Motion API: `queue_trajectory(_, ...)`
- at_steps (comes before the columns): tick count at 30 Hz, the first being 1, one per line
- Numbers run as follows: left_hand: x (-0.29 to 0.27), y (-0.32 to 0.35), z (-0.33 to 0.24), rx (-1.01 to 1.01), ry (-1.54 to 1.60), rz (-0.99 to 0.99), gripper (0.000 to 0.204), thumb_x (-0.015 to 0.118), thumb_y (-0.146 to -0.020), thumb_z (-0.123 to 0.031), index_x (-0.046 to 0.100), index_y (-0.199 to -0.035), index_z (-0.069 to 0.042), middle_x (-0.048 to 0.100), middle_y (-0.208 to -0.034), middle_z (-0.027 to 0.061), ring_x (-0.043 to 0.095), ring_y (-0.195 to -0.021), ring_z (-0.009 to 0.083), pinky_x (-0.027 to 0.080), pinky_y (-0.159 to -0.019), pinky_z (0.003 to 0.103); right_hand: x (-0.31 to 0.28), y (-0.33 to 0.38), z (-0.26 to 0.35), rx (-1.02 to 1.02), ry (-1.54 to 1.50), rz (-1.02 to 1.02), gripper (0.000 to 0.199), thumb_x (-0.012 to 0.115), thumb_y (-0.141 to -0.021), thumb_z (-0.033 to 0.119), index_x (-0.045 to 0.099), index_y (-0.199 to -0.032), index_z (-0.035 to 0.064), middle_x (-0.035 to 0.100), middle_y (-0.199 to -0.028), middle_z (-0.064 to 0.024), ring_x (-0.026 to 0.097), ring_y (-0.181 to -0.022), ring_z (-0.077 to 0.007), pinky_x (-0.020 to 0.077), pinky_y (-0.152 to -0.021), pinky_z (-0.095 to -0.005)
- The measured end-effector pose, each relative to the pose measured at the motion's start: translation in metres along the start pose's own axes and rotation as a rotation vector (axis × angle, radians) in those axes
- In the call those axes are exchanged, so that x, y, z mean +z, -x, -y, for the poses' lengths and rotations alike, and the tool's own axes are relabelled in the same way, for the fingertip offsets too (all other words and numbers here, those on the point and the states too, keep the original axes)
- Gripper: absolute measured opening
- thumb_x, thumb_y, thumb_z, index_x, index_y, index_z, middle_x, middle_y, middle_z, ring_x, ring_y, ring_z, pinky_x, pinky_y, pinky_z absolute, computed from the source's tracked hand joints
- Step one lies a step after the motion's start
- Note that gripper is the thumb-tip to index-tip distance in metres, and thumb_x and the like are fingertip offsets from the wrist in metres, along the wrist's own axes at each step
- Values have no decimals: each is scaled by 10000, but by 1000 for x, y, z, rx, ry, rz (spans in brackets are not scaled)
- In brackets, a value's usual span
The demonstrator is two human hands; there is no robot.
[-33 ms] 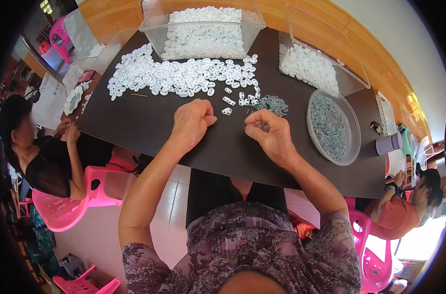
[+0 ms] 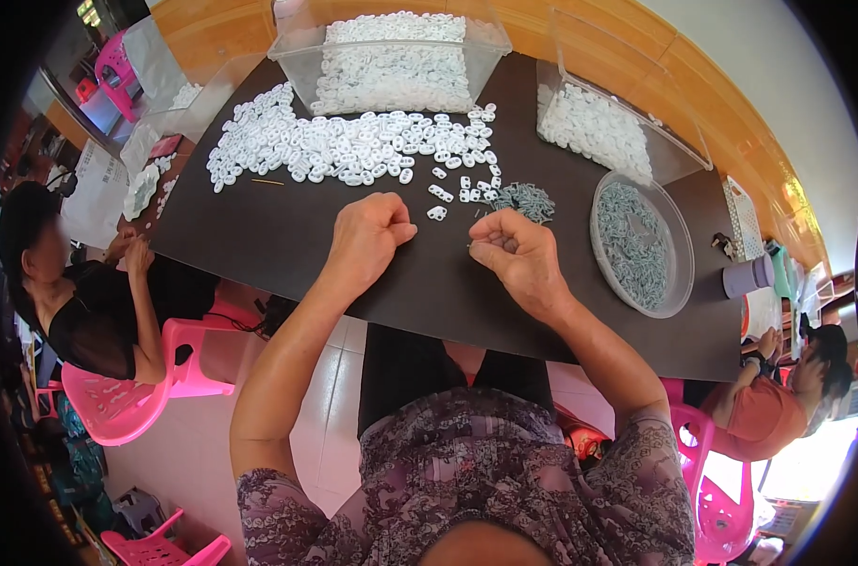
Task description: The recorder is manually assembling small white plastic components by inserting grey pins into them.
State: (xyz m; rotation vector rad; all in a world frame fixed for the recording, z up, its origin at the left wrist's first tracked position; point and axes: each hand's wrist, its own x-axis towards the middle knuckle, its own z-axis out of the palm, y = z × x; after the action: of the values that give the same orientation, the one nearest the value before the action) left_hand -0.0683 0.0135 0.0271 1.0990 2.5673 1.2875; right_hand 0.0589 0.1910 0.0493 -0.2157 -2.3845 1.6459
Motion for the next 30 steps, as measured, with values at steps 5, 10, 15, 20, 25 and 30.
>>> queue_trajectory(5,-1,25,-13,-294,673,8,101,657,-801,-51,568,-762,-23,591,-718,38,521,-575,84,409,-498,229,15,1,11,-4,-100,12,117,637,-795,-1,594,-902,-14,596,-774,-19,543,-717,-64,460,-648,-217)
queue_trajectory(10,6,46,-41,-298,1143,-192,103,632,-843,-44,597,-907,29,609,-758,65,557,-604,99,458,-527,208,24,4,22,-57,-124,39,129,640,-801,-1,595,-922,-8,599,-788,-16,542,-724,-53,458,-650,-205)
queue_trajectory(15,10,59,-45,-291,1177,-178,153,603,-852,-6,598,-998,42,628,-802,88,602,-661,116,497,-555,217,27,8,29,-114,-98,35,137,640,-798,-5,598,-928,-2,600,-818,-24,543,-723,-58,459,-643,-211)
queue_trajectory(20,11,67,-52,-302,1186,-191,137,593,-864,-13,598,-989,44,630,-817,87,603,-666,117,497,-562,210,27,11,31,-174,-9,49,149,643,-788,-10,601,-930,4,578,-831,-30,534,-706,-63,454,-618,-215)
queue_trajectory(25,12,73,-53,-301,1129,-188,118,585,-879,-37,604,-978,25,623,-803,48,571,-647,72,446,-538,176,27,11,32,-196,36,62,144,646,-775,-18,609,-910,13,555,-808,-27,508,-667,-63,438,-591,-216)
queue_trajectory(30,13,76,-54,-324,1061,-182,122,598,-878,-64,606,-967,19,618,-798,40,554,-634,57,424,-528,169,28,10,31,-202,62,88,132,642,-772,-21,612,-894,20,548,-798,-23,493,-649,-62,427,-575,-217)
